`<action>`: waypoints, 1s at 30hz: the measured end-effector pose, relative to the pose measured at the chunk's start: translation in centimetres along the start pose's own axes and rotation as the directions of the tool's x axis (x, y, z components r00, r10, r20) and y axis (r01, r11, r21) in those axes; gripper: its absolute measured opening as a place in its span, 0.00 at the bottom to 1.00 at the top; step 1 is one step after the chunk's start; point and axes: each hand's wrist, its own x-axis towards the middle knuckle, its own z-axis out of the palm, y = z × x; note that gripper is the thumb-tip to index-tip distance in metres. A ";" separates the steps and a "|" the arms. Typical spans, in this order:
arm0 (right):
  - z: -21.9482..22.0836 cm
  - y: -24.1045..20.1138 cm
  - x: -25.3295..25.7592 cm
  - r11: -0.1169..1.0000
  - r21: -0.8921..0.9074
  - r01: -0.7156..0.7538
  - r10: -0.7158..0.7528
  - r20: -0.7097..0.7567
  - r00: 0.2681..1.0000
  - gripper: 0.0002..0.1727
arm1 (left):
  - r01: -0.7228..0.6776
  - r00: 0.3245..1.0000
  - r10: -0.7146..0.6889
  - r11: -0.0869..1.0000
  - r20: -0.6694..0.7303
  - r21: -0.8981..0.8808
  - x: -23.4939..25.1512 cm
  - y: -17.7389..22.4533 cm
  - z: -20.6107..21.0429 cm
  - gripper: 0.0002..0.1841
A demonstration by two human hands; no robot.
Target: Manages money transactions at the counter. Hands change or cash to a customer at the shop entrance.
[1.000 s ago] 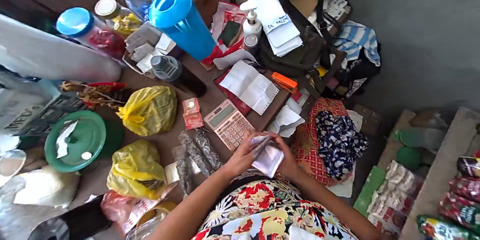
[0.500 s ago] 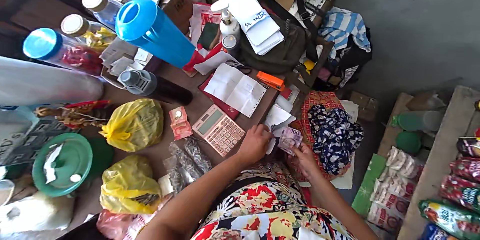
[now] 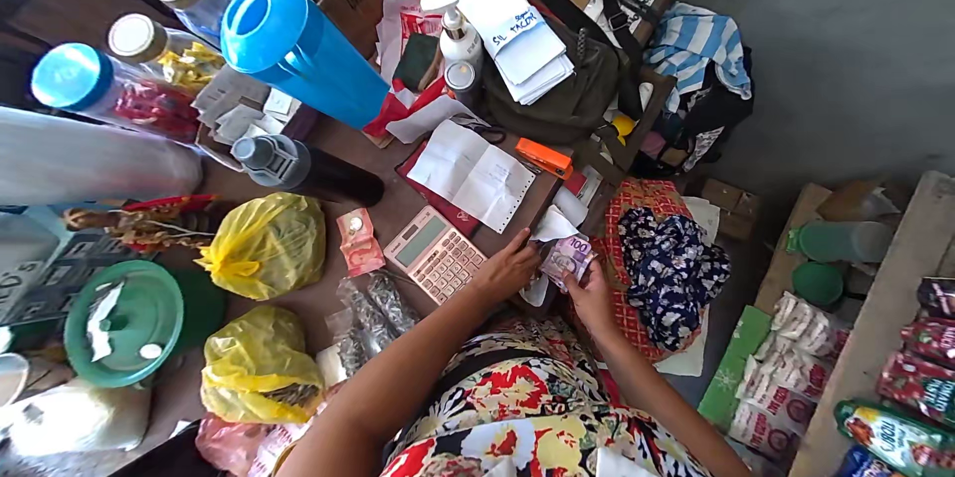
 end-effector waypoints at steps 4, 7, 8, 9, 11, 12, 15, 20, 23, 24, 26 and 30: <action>0.7 -0.5 0.9 0.932 -0.362 -0.012 0.041 0.072 0.997 0.34 | 0.030 1.000 -0.030 1.000 -0.001 0.005 -0.7 -0.2 0.2 0.15; 2.4 -1.8 1.2 0.956 -0.293 0.008 0.022 0.099 0.995 0.31 | 0.059 0.997 -0.061 0.998 -0.044 -0.033 -1.3 -0.5 0.5 0.14; 3.0 -2.2 1.4 0.967 -0.255 -0.028 0.057 0.105 0.993 0.31 | 0.067 0.997 -0.069 0.997 -0.034 -0.050 -1.5 -0.6 0.5 0.14; 3.3 -2.4 1.7 0.969 -0.234 -0.079 0.107 0.108 0.988 0.31 | 0.071 0.997 -0.073 0.995 -0.026 -0.076 -1.5 -0.7 0.5 0.15; 3.0 -2.1 2.6 0.937 -0.330 -0.114 0.151 0.087 0.985 0.32 | 0.075 0.993 -0.087 0.989 -0.086 -0.126 -1.3 -0.3 1.2 0.14; 2.8 -1.8 2.9 0.911 -0.406 -0.073 0.113 0.075 0.991 0.32 | 0.082 0.982 -0.103 0.988 -0.161 -0.128 -1.2 0.0 1.9 0.13; 3.3 -1.6 3.8 0.876 -0.471 0.099 -0.073 0.074 0.995 0.33 | 0.103 0.951 -0.155 0.974 -0.266 -0.201 -1.6 0.4 2.2 0.12; 6.4 -2.1 4.6 0.786 -0.601 0.142 -0.101 0.102 0.990 0.19 | 0.204 0.941 -0.234 0.969 -0.244 -0.139 -2.2 0.9 0.2 0.15; 6.4 -1.9 5.6 0.753 -0.656 0.055 0.030 0.117 0.993 0.21 | 0.293 0.924 -0.309 0.951 -0.228 -0.099 -2.2 1.2 1.7 0.18; 6.1 -1.5 5.9 0.792 -0.608 0.053 0.034 0.130 0.991 0.21 | 0.301 0.920 -0.316 0.949 -0.234 -0.099 -2.2 1.2 2.2 0.19; 5.2 -0.7 5.9 0.882 -0.469 0.051 0.030 0.164 0.986 0.18 | 0.291 0.931 -0.314 0.946 -0.186 -0.139 -2.3 1.2 2.5 0.23; 2.9 -0.7 4.6 0.990 -0.124 -0.064 0.099 0.301 0.948 0.18 | 0.228 0.970 -0.244 0.928 -0.017 -0.296 -1.6 1.4 2.2 0.29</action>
